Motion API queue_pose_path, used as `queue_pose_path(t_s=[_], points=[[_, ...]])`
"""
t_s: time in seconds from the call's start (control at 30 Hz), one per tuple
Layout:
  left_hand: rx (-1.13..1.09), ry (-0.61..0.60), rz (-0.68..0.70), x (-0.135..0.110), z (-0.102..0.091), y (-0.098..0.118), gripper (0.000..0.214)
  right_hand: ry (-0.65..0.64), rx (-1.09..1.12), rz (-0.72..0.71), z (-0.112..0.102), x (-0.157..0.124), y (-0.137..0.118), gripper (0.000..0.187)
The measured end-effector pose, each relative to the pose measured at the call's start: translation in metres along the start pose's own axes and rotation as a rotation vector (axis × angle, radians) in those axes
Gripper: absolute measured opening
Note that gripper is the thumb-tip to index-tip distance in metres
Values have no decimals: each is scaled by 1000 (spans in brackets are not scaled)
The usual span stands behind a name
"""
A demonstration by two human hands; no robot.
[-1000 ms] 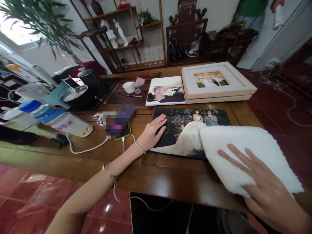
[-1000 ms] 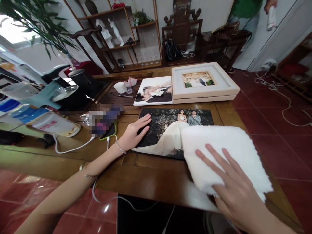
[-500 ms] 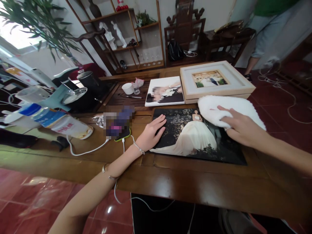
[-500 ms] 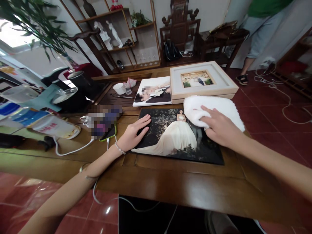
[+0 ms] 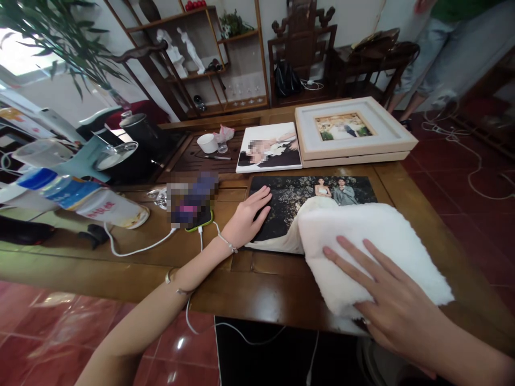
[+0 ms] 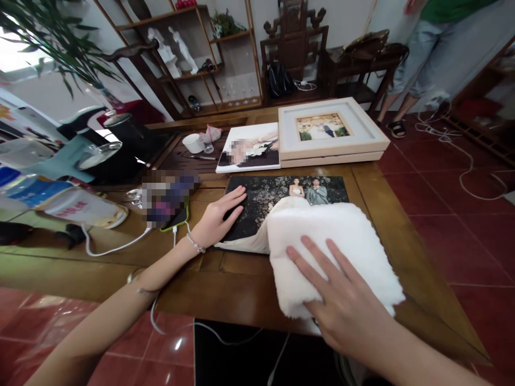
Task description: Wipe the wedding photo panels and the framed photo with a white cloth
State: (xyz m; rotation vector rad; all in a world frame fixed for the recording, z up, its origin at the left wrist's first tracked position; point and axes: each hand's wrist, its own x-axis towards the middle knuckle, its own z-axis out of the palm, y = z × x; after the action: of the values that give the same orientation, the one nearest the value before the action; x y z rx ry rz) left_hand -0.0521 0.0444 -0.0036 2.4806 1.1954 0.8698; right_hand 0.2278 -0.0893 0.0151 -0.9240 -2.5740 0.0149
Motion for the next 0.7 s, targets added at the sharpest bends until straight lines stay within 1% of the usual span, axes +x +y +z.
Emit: queue_pose_path(t_s=[0.03, 0.1, 0.23, 0.3, 0.37, 0.4, 0.47, 0.53, 0.6, 0.7], points=[[0, -5, 1, 0, 0, 0, 35, -6, -5, -5, 0, 2, 2, 16], [6, -12, 4, 0, -1, 1, 35, -30, -31, 1, 0, 9, 18, 19], [29, -22, 25, 1, -2, 0, 36, -94, -115, 42, -3, 33, 75, 29], [32, -21, 36, 0, -2, -1, 36, -115, -140, 39, -4, 46, 104, 32], [30, -13, 42, 0, -2, -2, 35, -124, -155, 70, -4, 57, 124, 32], [26, -8, 41, 0, -2, -2, 35, -125, -165, 90, -4, 61, 128, 32], [18, -7, 32, 0, -1, -2, 36, -121, -198, 132, -4, 65, 126, 33], [12, -10, 19, 0, -1, -1, 36, -123, -248, 161, -5, 63, 109, 34], [9, -10, 14, 0, -1, -1, 36, -135, -293, 163, -6, 58, 81, 32], [3, -4, 15, 0, 0, -2, 36, -142, -307, 99, -8, 45, 31, 26]])
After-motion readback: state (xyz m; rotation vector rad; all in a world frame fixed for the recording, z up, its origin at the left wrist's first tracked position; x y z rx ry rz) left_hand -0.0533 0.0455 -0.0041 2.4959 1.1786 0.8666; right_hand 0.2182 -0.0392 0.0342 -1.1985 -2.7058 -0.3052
